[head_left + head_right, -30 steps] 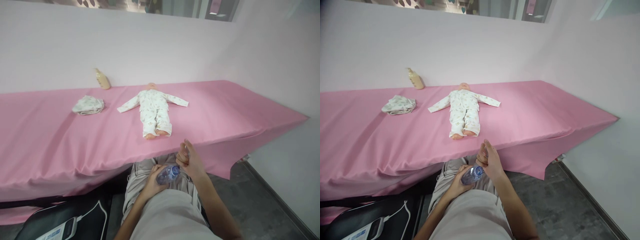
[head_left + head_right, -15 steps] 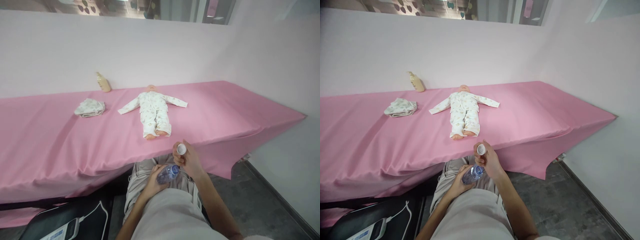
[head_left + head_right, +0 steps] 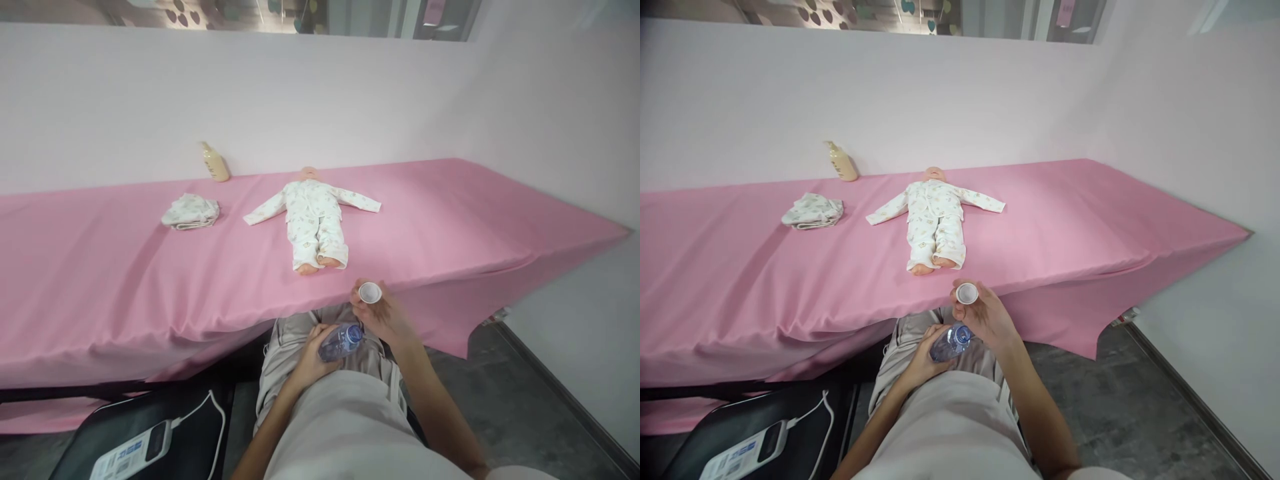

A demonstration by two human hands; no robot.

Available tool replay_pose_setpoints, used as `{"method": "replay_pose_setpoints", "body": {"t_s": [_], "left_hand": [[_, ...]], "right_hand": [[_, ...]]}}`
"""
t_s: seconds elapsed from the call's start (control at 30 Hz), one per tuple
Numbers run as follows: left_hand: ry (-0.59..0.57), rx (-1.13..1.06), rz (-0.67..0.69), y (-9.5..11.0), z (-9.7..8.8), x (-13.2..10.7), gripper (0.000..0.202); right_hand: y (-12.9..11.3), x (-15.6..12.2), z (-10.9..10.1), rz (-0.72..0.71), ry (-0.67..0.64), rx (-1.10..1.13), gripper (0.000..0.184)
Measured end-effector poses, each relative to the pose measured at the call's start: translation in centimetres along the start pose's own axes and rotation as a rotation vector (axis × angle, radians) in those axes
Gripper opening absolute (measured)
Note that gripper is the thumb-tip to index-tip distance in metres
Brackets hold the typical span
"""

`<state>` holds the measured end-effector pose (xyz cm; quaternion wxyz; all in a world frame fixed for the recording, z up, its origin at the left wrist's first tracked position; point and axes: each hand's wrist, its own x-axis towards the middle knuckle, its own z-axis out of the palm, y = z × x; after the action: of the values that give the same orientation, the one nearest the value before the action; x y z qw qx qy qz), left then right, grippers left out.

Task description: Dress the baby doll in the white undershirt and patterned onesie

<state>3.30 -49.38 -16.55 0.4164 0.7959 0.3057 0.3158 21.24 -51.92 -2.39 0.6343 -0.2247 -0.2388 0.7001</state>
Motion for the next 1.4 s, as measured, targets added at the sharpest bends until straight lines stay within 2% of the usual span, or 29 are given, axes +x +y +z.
{"method": "replay_pose_setpoints", "body": {"t_s": [0.1,0.37,0.63,0.83,1.03,1.3,1.4], "left_hand": [[0.024,-0.008,0.043,0.2,-0.1,0.0,0.069],[0.029,0.004,0.006,0.1,0.0,-0.1,0.062],[-0.011,0.015,-0.030,-0.2,0.2,-0.1,0.061],[0.006,0.029,-0.044,-0.4,0.3,-0.3,0.061],[0.021,0.014,-0.018,-1.2,0.4,-0.3,0.065],[0.032,0.020,0.000,-1.7,0.6,-0.5,0.066],[0.030,0.011,-0.006,-1.7,0.6,-0.5,0.065]], "right_hand": [[0.1,-0.1,-0.2,-0.037,-0.018,0.009,0.035],[0.3,-0.4,0.1,-0.192,-0.036,-0.163,0.032],[0.5,-0.5,-0.2,-0.208,-0.082,-0.238,0.025],[0.5,-0.5,0.0,-0.178,0.049,-0.351,0.036],[1.0,-0.1,-0.5,-0.163,0.095,-0.350,0.046],[1.2,0.0,-0.9,-0.113,0.192,-0.397,0.049],[1.2,0.2,-1.5,-0.070,0.253,-0.497,0.045]]}}
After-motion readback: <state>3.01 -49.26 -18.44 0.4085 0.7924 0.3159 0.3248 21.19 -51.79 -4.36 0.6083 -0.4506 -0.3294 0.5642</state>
